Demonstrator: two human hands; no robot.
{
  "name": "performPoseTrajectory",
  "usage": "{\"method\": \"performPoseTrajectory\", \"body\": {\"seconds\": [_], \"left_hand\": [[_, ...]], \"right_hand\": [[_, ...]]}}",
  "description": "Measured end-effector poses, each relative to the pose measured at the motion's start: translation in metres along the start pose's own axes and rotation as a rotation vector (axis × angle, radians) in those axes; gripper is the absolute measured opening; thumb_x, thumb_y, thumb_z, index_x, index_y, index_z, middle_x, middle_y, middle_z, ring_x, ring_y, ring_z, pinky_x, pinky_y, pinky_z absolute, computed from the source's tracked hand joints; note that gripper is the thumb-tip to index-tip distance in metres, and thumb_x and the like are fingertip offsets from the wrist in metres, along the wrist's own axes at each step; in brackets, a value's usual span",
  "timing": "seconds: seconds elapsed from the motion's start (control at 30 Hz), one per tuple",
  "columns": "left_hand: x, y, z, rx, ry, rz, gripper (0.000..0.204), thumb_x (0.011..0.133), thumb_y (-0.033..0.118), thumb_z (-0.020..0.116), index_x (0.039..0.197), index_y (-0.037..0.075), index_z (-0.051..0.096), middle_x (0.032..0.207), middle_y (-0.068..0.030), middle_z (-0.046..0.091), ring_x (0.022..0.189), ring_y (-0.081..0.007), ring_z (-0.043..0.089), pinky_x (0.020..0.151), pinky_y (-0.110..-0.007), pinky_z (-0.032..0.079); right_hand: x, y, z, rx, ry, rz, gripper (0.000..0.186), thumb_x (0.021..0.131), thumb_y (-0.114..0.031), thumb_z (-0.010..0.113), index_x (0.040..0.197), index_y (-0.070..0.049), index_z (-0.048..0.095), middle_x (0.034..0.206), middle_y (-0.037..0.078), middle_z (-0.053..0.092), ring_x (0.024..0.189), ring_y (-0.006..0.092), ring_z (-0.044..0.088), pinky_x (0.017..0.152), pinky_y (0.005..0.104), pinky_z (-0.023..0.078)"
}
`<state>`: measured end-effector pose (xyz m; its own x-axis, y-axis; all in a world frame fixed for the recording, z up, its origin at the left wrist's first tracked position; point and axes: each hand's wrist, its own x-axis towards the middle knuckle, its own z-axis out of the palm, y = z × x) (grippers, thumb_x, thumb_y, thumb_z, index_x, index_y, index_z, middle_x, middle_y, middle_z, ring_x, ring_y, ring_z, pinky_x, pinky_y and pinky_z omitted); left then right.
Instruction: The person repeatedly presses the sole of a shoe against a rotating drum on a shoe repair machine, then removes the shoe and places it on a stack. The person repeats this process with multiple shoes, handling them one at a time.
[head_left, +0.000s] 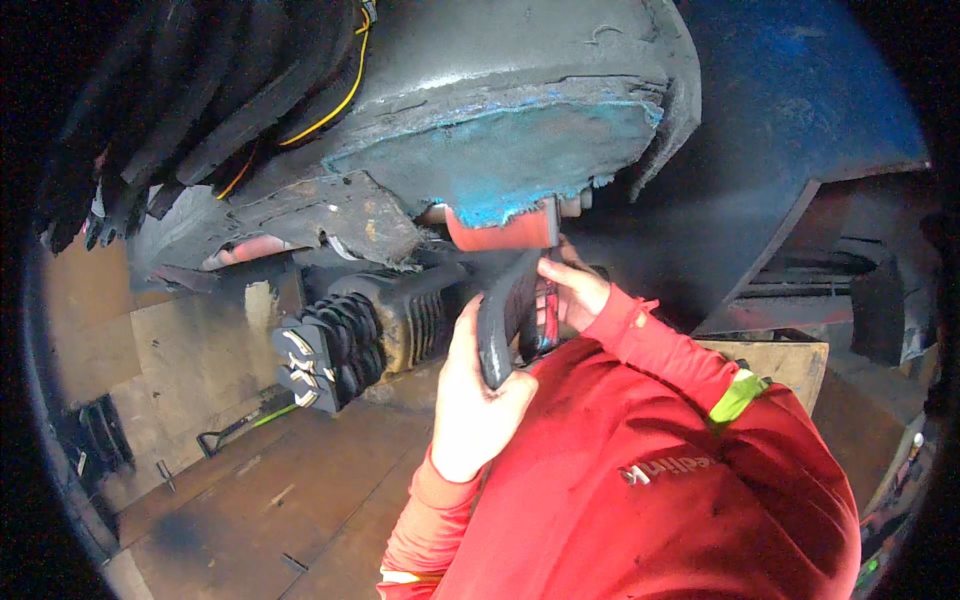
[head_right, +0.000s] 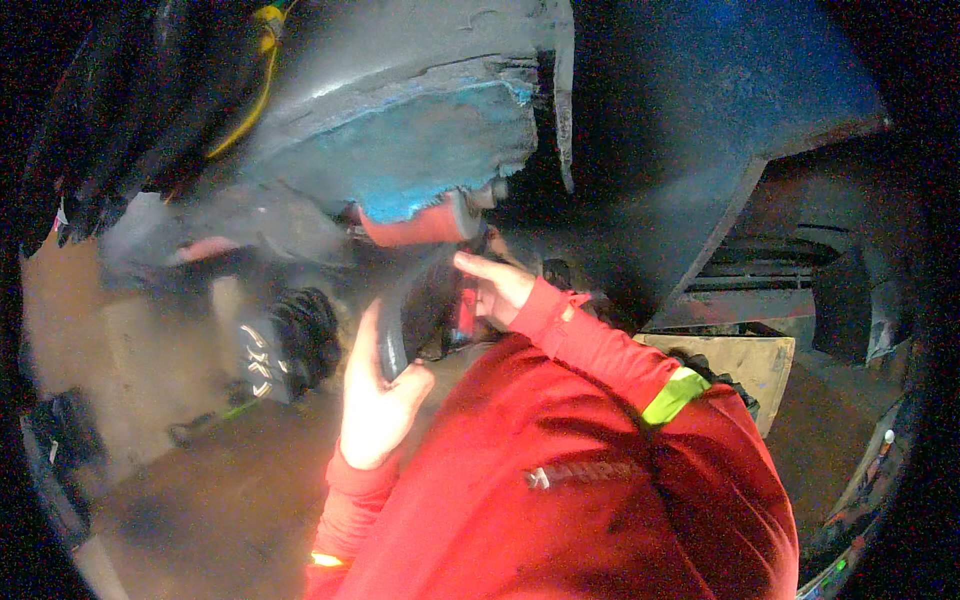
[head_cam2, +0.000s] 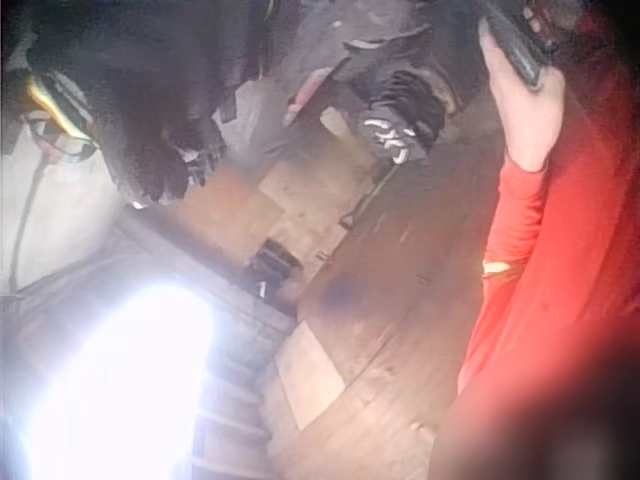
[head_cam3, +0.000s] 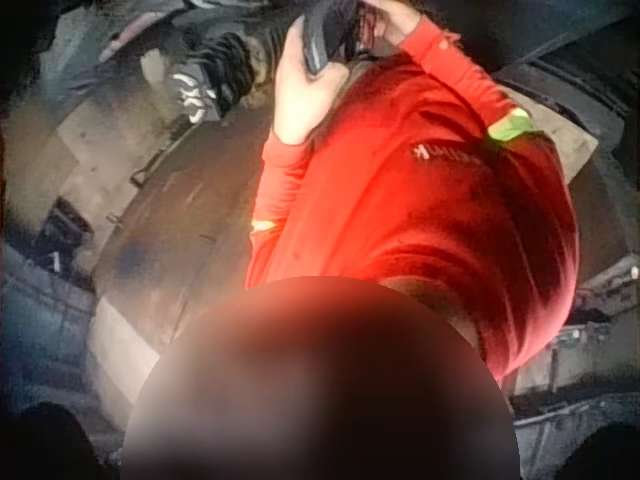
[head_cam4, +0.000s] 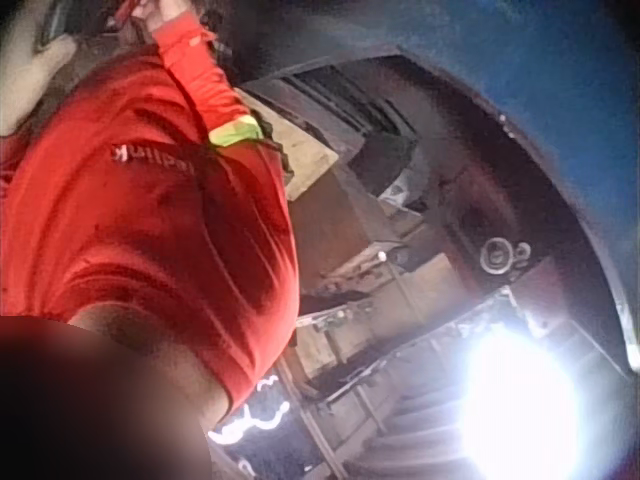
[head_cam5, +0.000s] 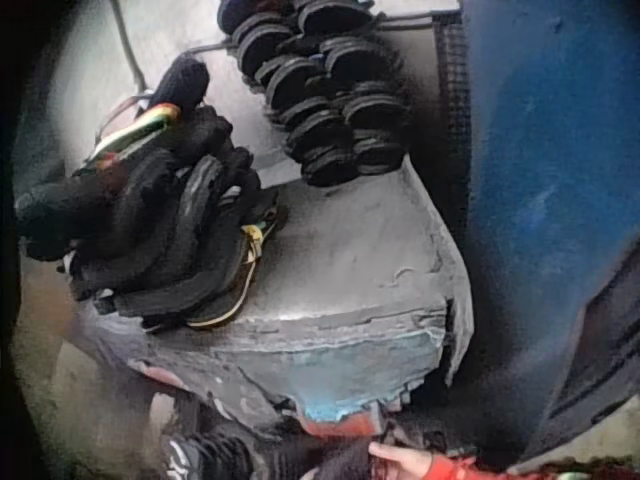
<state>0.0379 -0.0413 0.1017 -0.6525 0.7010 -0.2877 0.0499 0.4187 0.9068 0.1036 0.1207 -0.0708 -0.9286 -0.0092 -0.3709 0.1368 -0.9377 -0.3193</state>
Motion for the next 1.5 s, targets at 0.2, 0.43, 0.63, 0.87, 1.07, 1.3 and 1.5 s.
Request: {"method": "performPoseTrajectory", "body": {"seconds": [0.2,0.43,0.63,0.87,1.07,1.3,1.5], "left_hand": [[0.038,-0.01,0.008,0.128,-0.027,0.042,0.068,0.075,0.003,0.062,0.139,-0.005,0.043,0.118,-0.0199,0.062,0.107,-0.024,0.063,0.094,-0.034,0.049],[0.05,-0.01,0.013,0.016,-0.072,0.038,0.06,0.077,-0.003,0.058,0.136,-0.005,0.046,0.12,-0.0172,0.063,0.11,-0.0222,0.062,0.096,-0.034,0.048],[0.0,0.017,-0.003,-0.055,-0.025,-0.052,0.071,0.073,-0.007,0.051,0.144,-0.004,0.04,0.127,-0.0114,0.057,0.112,-0.0179,0.056,0.097,-0.028,0.045],[-0.054,0.004,-0.02,0.018,0.038,-0.02,0.078,0.071,-0.004,0.055,0.146,-0.003,0.035,0.135,-0.0176,0.054,0.124,-0.0246,0.055,0.104,-0.034,0.043],[-0.035,-0.001,0.0,-0.213,0.001,0.035,0.08,0.073,-0.002,0.058,0.148,-0.002,0.032,0.14,-0.0174,0.048,0.129,-0.0258,0.051,0.107,-0.037,0.041],[-0.039,-0.037,-0.001,-0.179,0.005,0.141,0.079,0.073,-0.001,0.059,0.148,-0.001,0.034,0.139,-0.0163,0.051,0.124,-0.0227,0.052,0.105,-0.034,0.041],[-0.113,-0.133,0.006,-0.341,0.1,-0.053,0.079,0.079,-0.002,0.067,0.151,-0.004,0.032,0.151,-0.0173,0.042,0.138,-0.0263,0.043,0.114,-0.04,0.033]], "right_hand": [[0.009,0.007,-0.028,0.127,-0.013,0.057,0.038,0.099,-0.035,0.059,0.13,-0.015,0.056,0.122,0.008,0.066,0.106,0.0252,0.065,0.089,0.0447,0.053],[0.007,-0.002,-0.037,0.115,0.094,0.121,0.044,0.098,-0.031,0.062,0.137,-0.013,0.052,0.129,0.006,0.062,0.12,0.0227,0.059,0.102,0.0438,0.048],[-0.012,-0.008,0.017,-0.048,0.051,-0.06,0.042,0.097,-0.029,0.064,0.136,-0.02,0.051,0.123,0.004,0.065,0.111,0.0217,0.064,0.092,0.0426,0.055],[-0.025,0.001,0.034,-0.022,0.057,-0.02,0.099,0.092,-0.009,0.067,0.156,-0.033,-0.004,0.129,0.012,0.059,0.11,0.0295,0.064,0.087,0.0521,0.056],[-0.026,-0.008,0.034,0.019,0.08,0.013,0.091,0.092,-0.006,0.066,0.157,-0.033,0.009,0.131,0.011,0.06,0.112,0.0281,0.065,0.087,0.0526,0.056],[-0.025,-0.014,0.012,-0.069,0.047,-0.06,0.088,0.091,-0.004,0.065,0.156,-0.028,0.011,0.12,0.01,0.058,0.095,0.0243,0.064,0.073,0.0425,0.056],[-0.038,0.038,0.009,-0.466,-0.016,-0.265,0.139,0.077,0.017,0.072,0.148,-0.049,-0.029,0.129,0.014,0.053,0.104,0.0258,0.062,0.083,0.0426,0.057]]}}
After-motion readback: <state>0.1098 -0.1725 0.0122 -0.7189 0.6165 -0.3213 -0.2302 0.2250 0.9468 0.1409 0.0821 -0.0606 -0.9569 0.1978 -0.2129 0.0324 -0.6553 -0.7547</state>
